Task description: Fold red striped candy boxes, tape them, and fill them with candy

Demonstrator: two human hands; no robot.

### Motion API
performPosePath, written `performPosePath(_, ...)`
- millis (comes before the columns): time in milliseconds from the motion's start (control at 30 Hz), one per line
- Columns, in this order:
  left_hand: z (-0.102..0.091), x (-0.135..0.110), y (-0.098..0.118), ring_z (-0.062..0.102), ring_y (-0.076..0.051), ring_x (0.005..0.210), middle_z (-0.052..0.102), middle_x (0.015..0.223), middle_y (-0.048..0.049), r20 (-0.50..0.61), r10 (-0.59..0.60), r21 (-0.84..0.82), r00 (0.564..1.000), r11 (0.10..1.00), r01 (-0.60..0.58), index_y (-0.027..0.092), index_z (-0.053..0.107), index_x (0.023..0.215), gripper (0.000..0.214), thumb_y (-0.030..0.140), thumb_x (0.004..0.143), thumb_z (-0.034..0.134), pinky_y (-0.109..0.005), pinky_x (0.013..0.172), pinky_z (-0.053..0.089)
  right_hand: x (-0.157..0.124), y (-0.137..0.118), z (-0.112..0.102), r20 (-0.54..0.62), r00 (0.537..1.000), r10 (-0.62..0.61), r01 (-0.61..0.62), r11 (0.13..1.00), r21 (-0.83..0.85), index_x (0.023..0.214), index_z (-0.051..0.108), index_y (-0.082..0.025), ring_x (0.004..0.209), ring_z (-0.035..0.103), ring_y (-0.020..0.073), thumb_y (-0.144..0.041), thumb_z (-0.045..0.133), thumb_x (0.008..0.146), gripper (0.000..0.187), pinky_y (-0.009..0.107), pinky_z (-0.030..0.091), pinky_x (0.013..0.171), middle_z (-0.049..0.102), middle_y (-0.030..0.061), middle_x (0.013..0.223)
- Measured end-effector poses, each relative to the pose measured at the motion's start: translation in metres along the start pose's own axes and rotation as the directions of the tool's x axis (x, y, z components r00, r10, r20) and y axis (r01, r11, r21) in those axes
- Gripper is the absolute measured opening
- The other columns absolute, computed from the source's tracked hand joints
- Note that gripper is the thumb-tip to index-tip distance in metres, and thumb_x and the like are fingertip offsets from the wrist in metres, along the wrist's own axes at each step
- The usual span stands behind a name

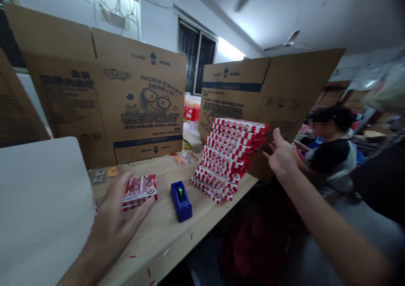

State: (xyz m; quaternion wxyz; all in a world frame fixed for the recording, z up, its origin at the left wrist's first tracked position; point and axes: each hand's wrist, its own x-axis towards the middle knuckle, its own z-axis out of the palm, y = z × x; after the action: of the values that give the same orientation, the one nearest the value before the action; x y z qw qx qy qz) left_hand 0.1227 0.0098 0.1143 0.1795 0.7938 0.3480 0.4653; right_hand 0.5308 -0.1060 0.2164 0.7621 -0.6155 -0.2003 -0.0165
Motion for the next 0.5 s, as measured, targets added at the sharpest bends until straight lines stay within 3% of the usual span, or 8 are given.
performPosePath(100,0.046,0.051,0.031,0.053,-0.032,0.121,0.058,0.131,-0.0108,0.282,0.071,-0.137,0.957,0.99,-0.033,0.019,0.05,0.128,0.059,0.054,0.081,0.053,-0.05,0.105,0.041,0.034,-0.014,-0.004,0.089,0.951,0.295,-0.281,0.949,-0.143,0.093,0.058,-0.022,0.083,0.061,0.0241,-0.078,0.04,0.078,0.061,0.038,0.054,0.066,0.061,0.0064,0.082)
performPosePath(200,0.089,0.068,0.047,0.055,-0.032,0.119,0.061,0.128,-0.0125,0.402,0.087,-0.267,0.912,0.963,0.026,0.018,0.056,0.12,0.054,0.053,0.079,0.056,-0.047,0.099,0.045,0.043,-0.02,0.002,0.182,0.859,0.478,-0.429,0.867,-0.251,0.082,0.061,-0.021,0.071,0.062,0.0247,-0.082,0.03,0.078,0.068,0.042,0.053,0.064,0.062,0.0075,0.071)
performPosePath(367,0.14,0.079,0.049,0.051,-0.031,0.123,0.06,0.127,-0.0128,0.505,0.063,-0.457,0.861,0.866,0.205,0.018,0.058,0.117,0.057,0.054,0.073,0.068,-0.044,0.101,0.041,0.049,-0.027,0.01,0.188,0.819,0.542,-0.458,0.815,-0.354,0.075,0.057,-0.02,0.063,0.058,0.0222,-0.076,0.043,0.079,0.057,0.046,0.052,0.067,0.06,0.006,0.065)
performPosePath(500,0.175,0.134,0.067,0.046,-0.032,0.127,0.057,0.13,-0.0145,0.55,0.014,-0.618,0.835,0.679,0.396,0.016,0.057,0.113,0.061,0.062,0.073,0.064,-0.045,0.104,0.036,0.05,-0.026,0.01,0.177,0.801,0.571,-0.502,0.803,-0.321,0.074,0.054,-0.02,0.063,0.056,0.02,-0.07,0.051,0.078,0.051,0.039,0.053,0.064,0.058,0.0047,0.064)
